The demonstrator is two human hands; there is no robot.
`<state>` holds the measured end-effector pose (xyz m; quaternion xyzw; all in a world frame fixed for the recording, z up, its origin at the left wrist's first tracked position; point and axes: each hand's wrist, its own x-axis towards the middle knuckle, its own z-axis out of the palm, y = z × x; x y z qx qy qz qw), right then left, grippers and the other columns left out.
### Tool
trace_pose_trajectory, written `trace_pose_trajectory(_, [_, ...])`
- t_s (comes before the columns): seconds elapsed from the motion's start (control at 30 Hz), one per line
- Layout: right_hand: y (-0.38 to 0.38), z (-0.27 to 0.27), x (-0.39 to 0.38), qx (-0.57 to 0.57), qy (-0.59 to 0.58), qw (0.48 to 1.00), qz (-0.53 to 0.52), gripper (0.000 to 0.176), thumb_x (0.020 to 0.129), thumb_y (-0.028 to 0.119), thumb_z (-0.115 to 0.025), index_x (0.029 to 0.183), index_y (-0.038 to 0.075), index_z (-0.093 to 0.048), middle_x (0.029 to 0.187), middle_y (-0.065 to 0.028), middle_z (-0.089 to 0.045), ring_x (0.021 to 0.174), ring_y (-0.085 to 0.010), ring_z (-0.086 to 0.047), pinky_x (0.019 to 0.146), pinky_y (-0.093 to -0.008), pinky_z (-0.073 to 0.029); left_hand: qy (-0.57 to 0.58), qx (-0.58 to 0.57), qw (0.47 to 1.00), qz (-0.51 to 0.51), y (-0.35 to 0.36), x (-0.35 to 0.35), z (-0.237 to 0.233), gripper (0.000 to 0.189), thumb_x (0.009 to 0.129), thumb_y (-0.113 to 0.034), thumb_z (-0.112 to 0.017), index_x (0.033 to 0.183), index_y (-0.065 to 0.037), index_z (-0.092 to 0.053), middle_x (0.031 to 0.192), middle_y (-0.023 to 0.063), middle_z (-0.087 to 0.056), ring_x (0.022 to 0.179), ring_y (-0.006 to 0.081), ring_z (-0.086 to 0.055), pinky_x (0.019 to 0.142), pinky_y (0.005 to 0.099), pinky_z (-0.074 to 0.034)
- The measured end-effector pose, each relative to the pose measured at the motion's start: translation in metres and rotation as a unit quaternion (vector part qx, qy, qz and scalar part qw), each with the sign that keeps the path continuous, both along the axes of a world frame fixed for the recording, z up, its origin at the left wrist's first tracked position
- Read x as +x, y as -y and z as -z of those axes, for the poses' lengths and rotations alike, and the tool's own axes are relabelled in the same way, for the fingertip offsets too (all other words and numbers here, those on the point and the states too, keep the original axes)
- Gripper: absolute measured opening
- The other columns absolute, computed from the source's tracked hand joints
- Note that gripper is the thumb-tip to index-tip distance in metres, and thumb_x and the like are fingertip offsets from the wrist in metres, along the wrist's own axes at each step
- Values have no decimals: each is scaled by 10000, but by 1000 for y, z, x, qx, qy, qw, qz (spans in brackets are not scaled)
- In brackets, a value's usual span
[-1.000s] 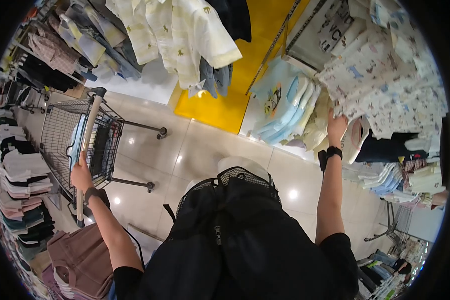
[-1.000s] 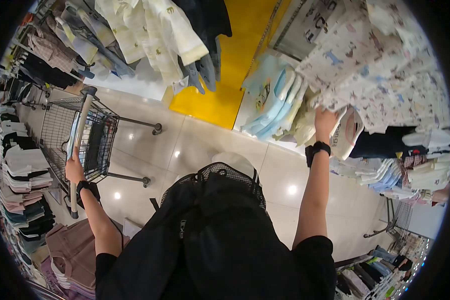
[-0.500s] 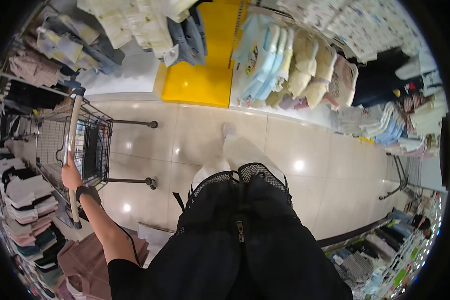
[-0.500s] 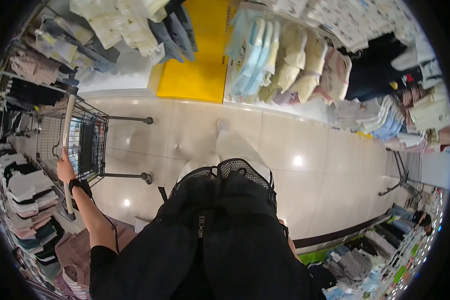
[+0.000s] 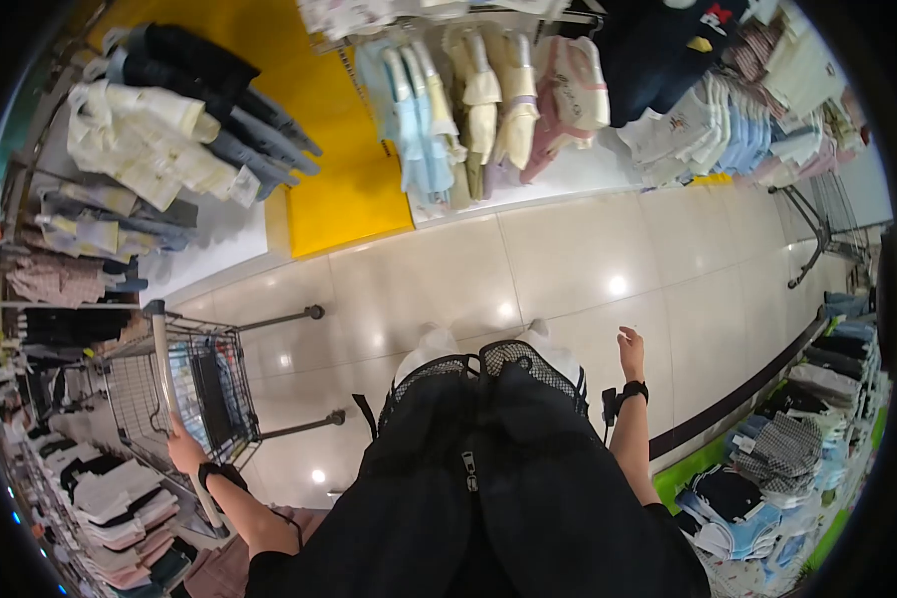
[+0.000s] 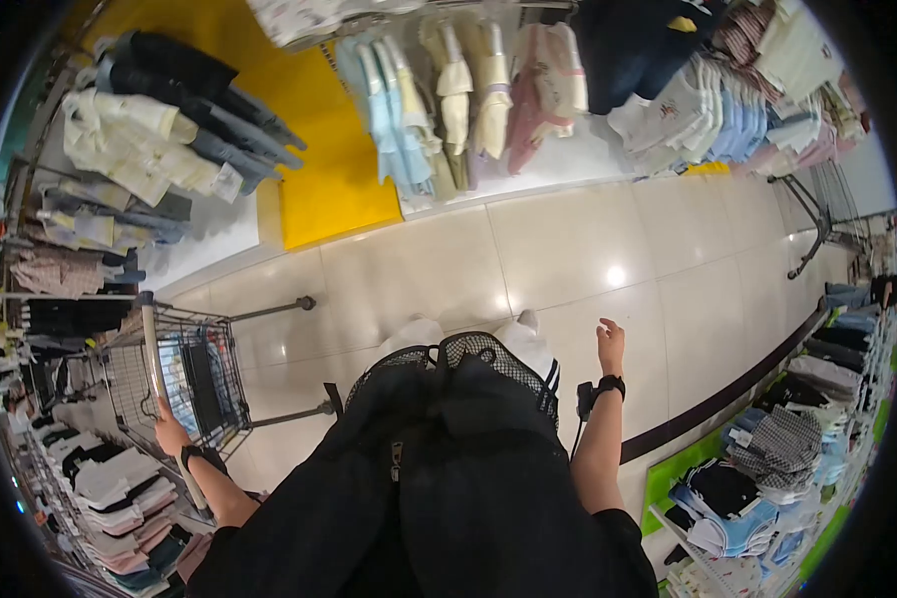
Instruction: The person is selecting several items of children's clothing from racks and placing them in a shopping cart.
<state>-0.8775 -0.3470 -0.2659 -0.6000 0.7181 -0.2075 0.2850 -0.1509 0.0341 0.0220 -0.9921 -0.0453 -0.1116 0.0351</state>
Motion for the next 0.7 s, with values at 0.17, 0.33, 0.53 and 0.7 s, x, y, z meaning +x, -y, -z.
trace_pose_trajectory(0.17, [-60, 17, -82, 160, -4, 986, 33, 225, 750, 139, -511, 933, 48, -606, 839, -179, -604, 849, -271, -563, 761, -343, -433, 5, -5, 1000, 16, 6, -46, 14, 854, 722, -729, -238, 824, 30, -618, 830, 207, -600, 775, 377, -555, 653, 475, -417])
trace_pose_trajectory(0.33, [-183, 120, -214, 256, -173, 904, -297, 195, 738, 180, -511, 876, 64, -586, 753, -123, -599, 755, -261, -575, 677, -375, -442, 6, 13, 1000, -5, 45, -120, 21, 867, 730, -725, -221, 967, 25, -585, 926, 206, -585, 854, 359, -549, 714, 454, -423])
trace_pose_trajectory(0.53, [-178, 25, -250, 506, 86, 802, 306, 219, 751, 242, -572, 934, 122, -566, 698, 6, -512, 694, -160, -518, 634, -406, -429, 8, 36, 999, 14, 60, -219, 14, 768, 776, -664, -228, 904, -22, -629, 852, 180, -609, 774, 357, -566, 654, 451, -437])
trace_pose_trajectory(0.7, [-74, 130, -314, 245, -25, 964, -96, 261, 739, 251, -506, 868, 42, -594, 759, -122, -552, 772, -237, -550, 646, -352, -424, 7, 57, 998, 28, 77, -280, 23, 754, 793, -640, -224, 911, -14, -627, 852, 190, -605, 753, 353, -568, 641, 451, -443])
